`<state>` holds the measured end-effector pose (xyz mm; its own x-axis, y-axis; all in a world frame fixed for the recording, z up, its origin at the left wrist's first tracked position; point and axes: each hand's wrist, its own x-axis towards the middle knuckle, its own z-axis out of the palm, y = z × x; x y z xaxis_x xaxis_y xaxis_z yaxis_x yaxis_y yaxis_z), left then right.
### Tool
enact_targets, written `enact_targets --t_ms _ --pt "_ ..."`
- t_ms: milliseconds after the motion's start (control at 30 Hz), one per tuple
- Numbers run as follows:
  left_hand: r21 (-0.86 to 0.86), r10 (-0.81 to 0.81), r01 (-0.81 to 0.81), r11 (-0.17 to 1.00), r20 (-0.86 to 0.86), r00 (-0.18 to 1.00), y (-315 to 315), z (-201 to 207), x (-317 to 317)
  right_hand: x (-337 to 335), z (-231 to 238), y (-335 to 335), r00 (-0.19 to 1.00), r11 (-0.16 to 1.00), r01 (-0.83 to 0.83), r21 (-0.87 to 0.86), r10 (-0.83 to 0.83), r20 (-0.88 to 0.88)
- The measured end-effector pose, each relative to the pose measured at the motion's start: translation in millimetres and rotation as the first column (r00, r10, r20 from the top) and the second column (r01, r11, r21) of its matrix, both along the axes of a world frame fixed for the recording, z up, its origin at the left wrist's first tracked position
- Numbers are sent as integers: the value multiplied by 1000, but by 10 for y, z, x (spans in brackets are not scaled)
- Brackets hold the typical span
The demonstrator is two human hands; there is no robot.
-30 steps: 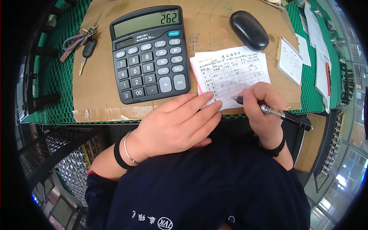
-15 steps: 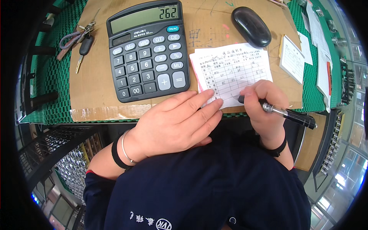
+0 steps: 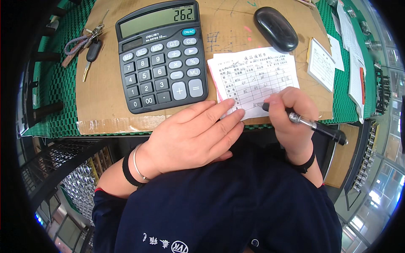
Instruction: Using a calculator to perform operations and recording the results on various paper documents.
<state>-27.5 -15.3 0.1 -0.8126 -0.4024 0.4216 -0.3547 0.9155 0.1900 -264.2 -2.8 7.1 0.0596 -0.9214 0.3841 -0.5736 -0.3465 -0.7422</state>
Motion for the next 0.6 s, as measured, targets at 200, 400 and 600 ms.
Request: enact_targets --t_ms 200,400,600 --pt "2 4 -4 1000 1 1000 1 2 4 -2 -7 -3 1000 1000 -19 -7 19 14" --pt "7 5 -5 1000 1 1000 5 -1 0 9 -11 5 992 999 38 34 -42 117" --pt "8 8 -8 1000 2 1000 5 -2 -1 1 -10 -1 1000 1000 17 -20 -17 0"
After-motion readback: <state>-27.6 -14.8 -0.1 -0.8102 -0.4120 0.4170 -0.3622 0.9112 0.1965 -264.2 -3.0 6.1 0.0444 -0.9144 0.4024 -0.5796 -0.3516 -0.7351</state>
